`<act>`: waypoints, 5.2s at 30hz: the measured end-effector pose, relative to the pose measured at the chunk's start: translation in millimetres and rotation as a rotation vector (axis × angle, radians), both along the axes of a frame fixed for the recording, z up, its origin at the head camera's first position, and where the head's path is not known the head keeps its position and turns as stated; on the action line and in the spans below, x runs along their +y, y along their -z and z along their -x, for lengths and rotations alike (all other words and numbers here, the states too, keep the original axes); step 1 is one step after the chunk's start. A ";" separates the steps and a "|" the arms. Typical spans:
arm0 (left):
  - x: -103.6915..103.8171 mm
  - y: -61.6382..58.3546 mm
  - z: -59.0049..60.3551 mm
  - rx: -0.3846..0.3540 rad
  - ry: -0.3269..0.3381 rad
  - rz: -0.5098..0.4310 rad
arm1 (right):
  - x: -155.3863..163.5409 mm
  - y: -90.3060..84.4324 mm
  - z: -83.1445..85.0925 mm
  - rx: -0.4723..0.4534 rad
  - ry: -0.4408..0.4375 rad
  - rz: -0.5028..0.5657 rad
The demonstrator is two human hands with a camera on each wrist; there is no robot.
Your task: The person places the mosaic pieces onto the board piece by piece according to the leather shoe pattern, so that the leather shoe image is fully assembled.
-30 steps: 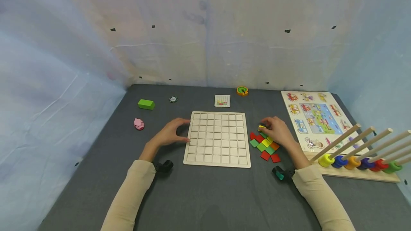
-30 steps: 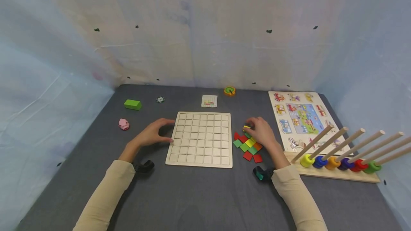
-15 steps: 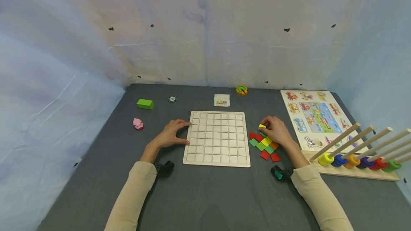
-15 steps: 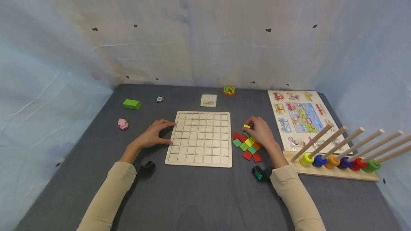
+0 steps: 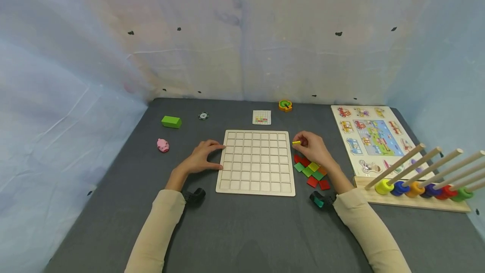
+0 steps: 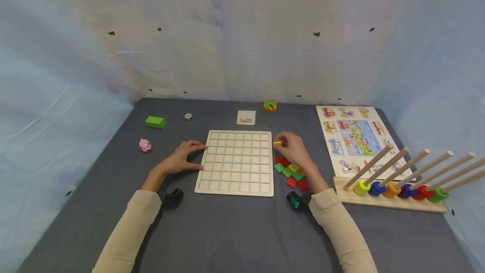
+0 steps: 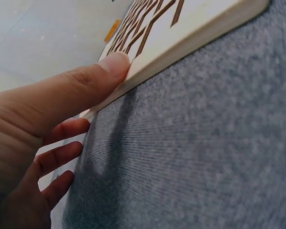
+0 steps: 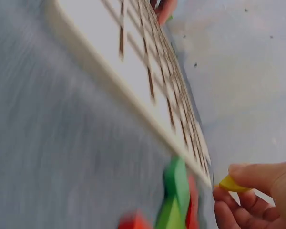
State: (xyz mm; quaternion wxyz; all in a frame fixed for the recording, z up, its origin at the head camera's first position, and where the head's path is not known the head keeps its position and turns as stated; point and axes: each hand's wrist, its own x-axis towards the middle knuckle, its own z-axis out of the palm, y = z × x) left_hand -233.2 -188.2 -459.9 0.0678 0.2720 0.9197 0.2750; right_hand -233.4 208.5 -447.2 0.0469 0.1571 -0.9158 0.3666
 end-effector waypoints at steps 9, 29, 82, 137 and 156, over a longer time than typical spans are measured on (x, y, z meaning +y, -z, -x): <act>0.5 -2.1 0.8 -0.038 -0.010 0.024 | -54.1 0.2 3.4 -0.024 -0.226 0.083; 0.9 -1.2 1.0 -0.050 -0.005 0.037 | -151.0 20.5 2.1 0.006 -0.289 0.184; 2.5 -5.7 0.7 -0.012 0.030 0.080 | -120.6 -0.4 -2.0 0.199 -0.573 -0.143; 4.5 1.1 1.7 -0.017 -0.002 0.082 | -11.8 -9.2 -26.8 0.018 -0.006 0.045; 4.5 0.1 1.9 -0.021 0.001 0.086 | -92.3 14.2 -10.5 -0.061 -0.168 0.182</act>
